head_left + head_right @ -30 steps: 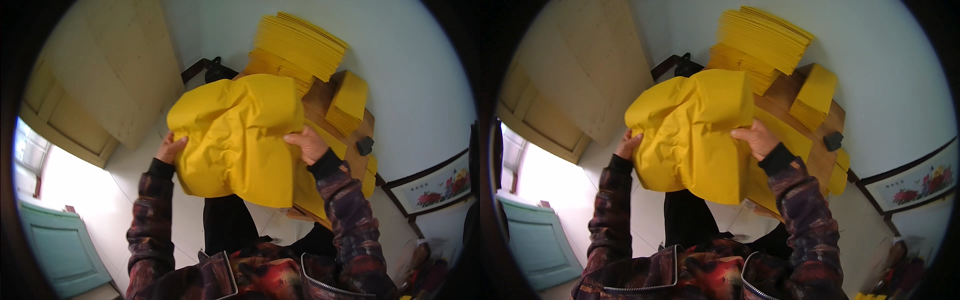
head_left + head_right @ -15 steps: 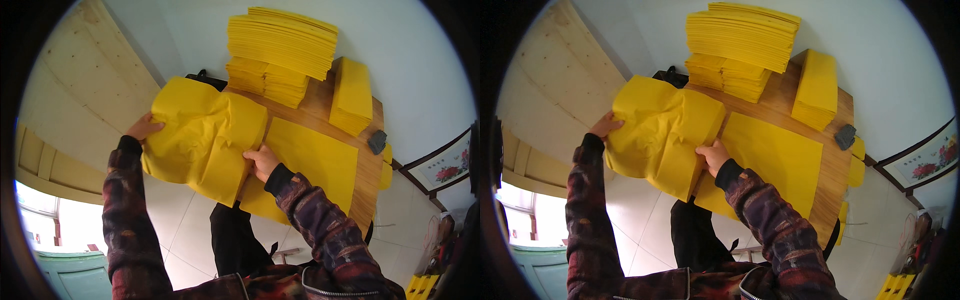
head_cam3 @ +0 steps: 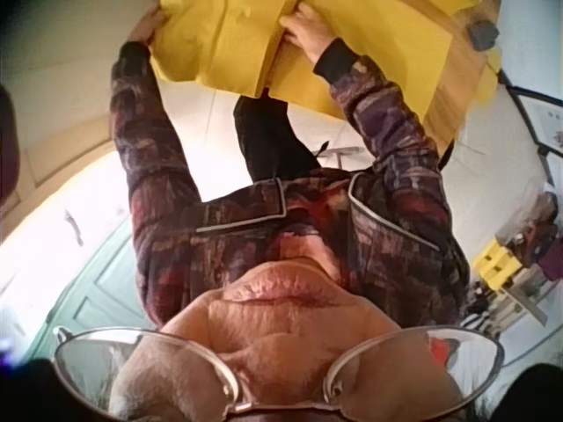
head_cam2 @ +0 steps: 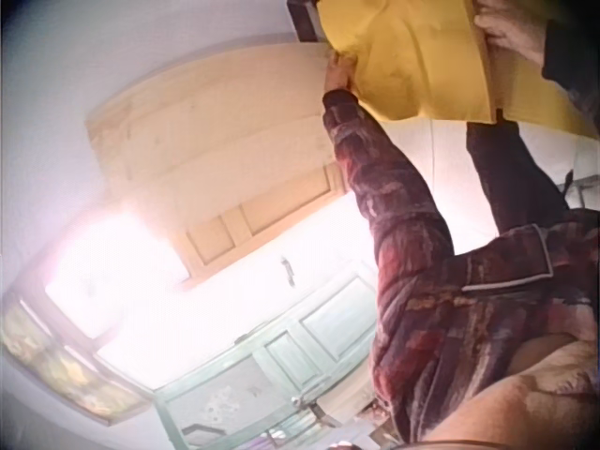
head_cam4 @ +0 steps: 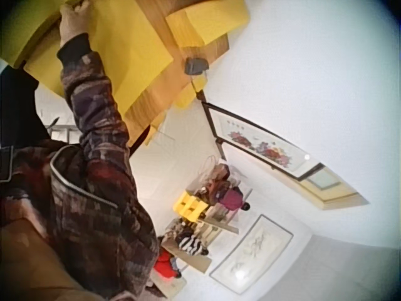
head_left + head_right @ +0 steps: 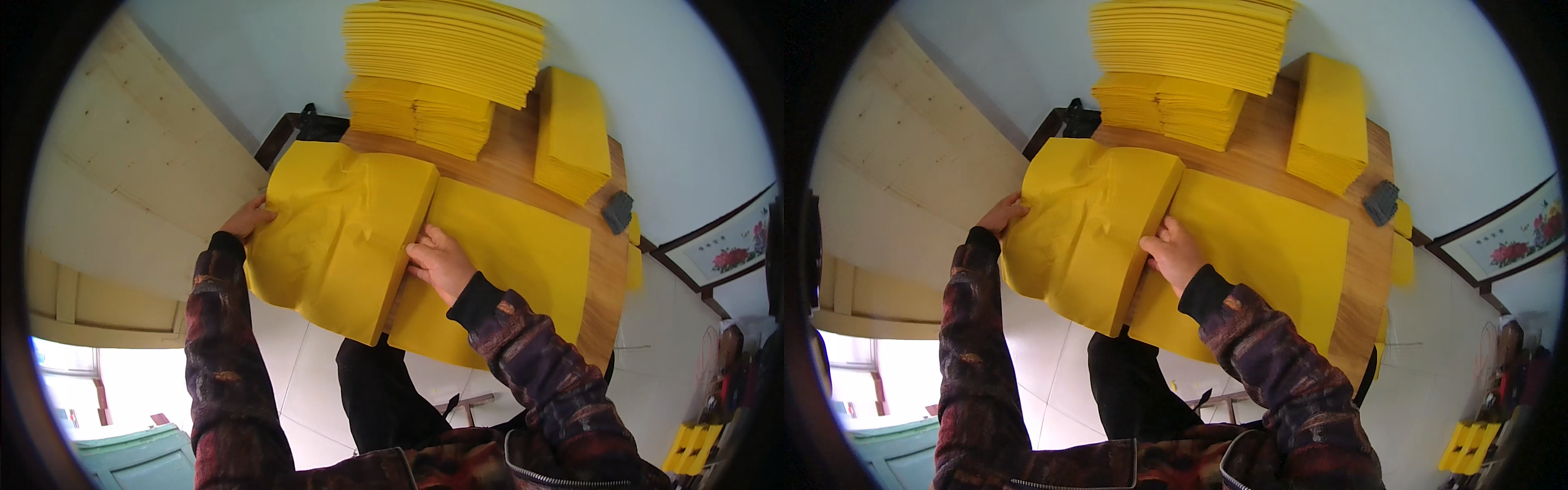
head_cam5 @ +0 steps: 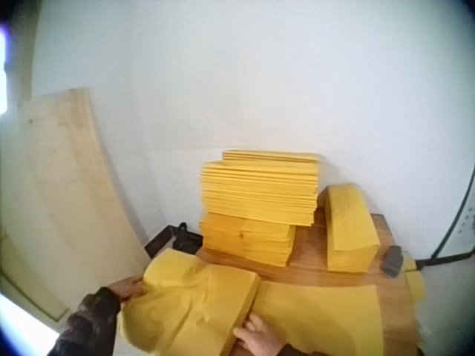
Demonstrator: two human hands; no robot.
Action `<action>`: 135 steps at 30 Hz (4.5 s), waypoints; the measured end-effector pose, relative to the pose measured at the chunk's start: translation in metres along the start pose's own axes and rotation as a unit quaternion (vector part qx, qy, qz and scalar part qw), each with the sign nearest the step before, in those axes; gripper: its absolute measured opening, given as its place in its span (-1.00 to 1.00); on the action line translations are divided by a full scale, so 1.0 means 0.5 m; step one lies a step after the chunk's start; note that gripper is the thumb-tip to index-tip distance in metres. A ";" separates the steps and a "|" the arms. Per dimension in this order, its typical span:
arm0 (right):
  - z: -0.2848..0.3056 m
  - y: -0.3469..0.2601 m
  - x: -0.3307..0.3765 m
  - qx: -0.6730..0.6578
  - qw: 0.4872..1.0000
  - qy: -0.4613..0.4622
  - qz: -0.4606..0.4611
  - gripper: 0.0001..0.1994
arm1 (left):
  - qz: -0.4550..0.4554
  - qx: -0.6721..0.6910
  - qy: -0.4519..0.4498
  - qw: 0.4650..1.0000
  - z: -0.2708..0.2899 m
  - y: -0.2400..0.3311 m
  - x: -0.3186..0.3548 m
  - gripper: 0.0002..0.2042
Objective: The person folds yellow paper sheets on a wooden table, aligning edges and creasing folds. They repeatedly pick up sheets, fold them in half, and stack the folded pieces. The person also rolls a folded sheet into a tight cylinder and places it aside.
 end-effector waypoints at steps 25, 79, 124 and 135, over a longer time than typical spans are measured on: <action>0.187 0.070 0.245 0.710 0.648 0.261 0.092 -0.34 | -0.019 0.036 0.084 0.996 0.006 0.001 0.012 -0.40; 0.292 0.051 0.278 0.716 0.604 0.316 0.152 -0.38 | -0.099 0.267 0.343 0.895 -0.181 -0.039 0.321 -0.54; 1.069 0.652 0.624 0.204 0.746 0.597 -0.215 -0.65 | -0.362 -0.407 -0.244 0.802 -1.097 0.127 0.211 -0.33; 1.203 0.714 0.453 0.340 0.662 0.509 -0.433 -0.20 | -0.379 -0.609 -0.297 0.631 -1.110 0.048 0.225 -0.21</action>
Point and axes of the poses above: each hand's wrist, its own x-axis away from the middle knuckle, its own z-axis out of the back of the hand, y = z × x, the point moved 5 cm from there along -x, towards the middle knuckle, and after that the axes turned 8 degrees about -z, right-handed, at the moved point
